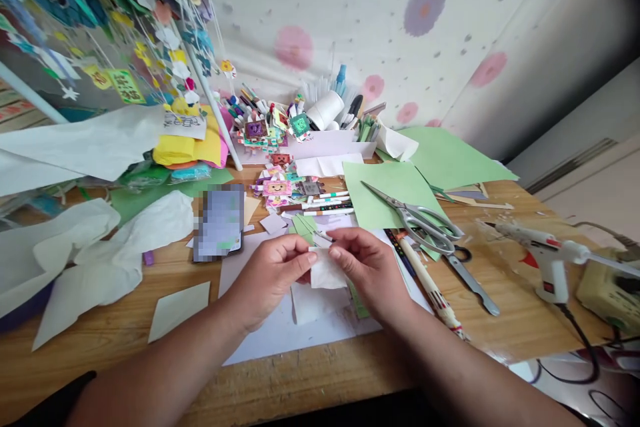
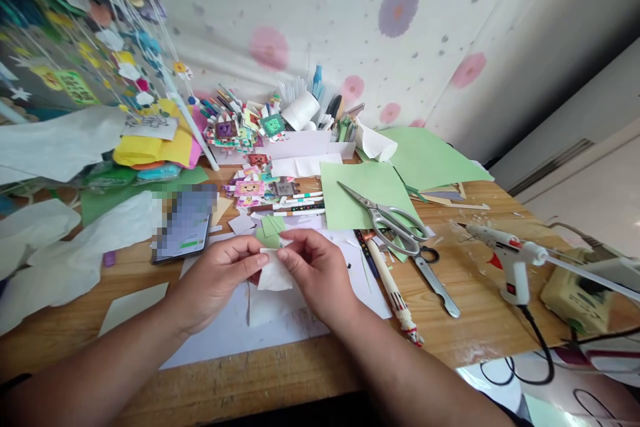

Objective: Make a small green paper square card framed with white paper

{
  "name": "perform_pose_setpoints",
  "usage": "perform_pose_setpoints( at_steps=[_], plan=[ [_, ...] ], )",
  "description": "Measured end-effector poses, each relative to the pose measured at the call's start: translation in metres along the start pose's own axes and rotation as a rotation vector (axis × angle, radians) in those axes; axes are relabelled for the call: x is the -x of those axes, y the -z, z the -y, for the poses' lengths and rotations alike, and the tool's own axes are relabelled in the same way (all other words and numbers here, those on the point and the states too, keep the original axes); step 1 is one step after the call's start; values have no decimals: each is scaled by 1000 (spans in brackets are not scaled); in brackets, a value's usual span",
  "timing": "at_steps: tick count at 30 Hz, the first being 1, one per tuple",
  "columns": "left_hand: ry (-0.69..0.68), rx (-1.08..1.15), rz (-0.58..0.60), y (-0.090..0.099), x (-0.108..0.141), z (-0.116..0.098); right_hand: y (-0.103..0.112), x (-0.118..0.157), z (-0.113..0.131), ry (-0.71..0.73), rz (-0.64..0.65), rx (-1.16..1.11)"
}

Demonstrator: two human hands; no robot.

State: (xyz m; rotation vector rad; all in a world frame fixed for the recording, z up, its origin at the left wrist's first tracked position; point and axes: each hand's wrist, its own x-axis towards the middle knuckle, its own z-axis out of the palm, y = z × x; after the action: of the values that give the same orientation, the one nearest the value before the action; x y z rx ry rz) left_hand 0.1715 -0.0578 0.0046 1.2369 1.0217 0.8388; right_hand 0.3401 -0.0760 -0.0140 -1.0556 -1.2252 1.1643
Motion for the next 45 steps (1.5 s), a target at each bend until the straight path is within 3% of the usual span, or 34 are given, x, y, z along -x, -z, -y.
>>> perform_pose_setpoints(
  at_steps=[3, 9, 12, 21, 28, 35, 41, 45],
  plan=[
    [14, 69, -31, 3, -2, 1, 5, 0, 3, 109, 28, -16],
    [35, 160, -102, 6, -5, 2, 12, 1, 7, 317, 216, 215],
    [19, 138, -98, 6, -4, 3, 11, 1, 7, 354, 196, 266],
    [-59, -91, -81, 2, 0, 2, 5, -1, 5, 148, 75, 144],
    [-75, -122, -58, 0, 2, 7, -2, -3, 1, 19, 2, 5],
    [-93, -65, 6, -2, 2, 5, -3, -4, -2, 37, -89, 41],
    [-82, -173, -19, -4, 2, 8, -4, -5, 0, 55, -58, -23],
    [-78, -190, 7, -4, 1, 9, 4, -7, 7, -40, 70, -91]
  ],
)
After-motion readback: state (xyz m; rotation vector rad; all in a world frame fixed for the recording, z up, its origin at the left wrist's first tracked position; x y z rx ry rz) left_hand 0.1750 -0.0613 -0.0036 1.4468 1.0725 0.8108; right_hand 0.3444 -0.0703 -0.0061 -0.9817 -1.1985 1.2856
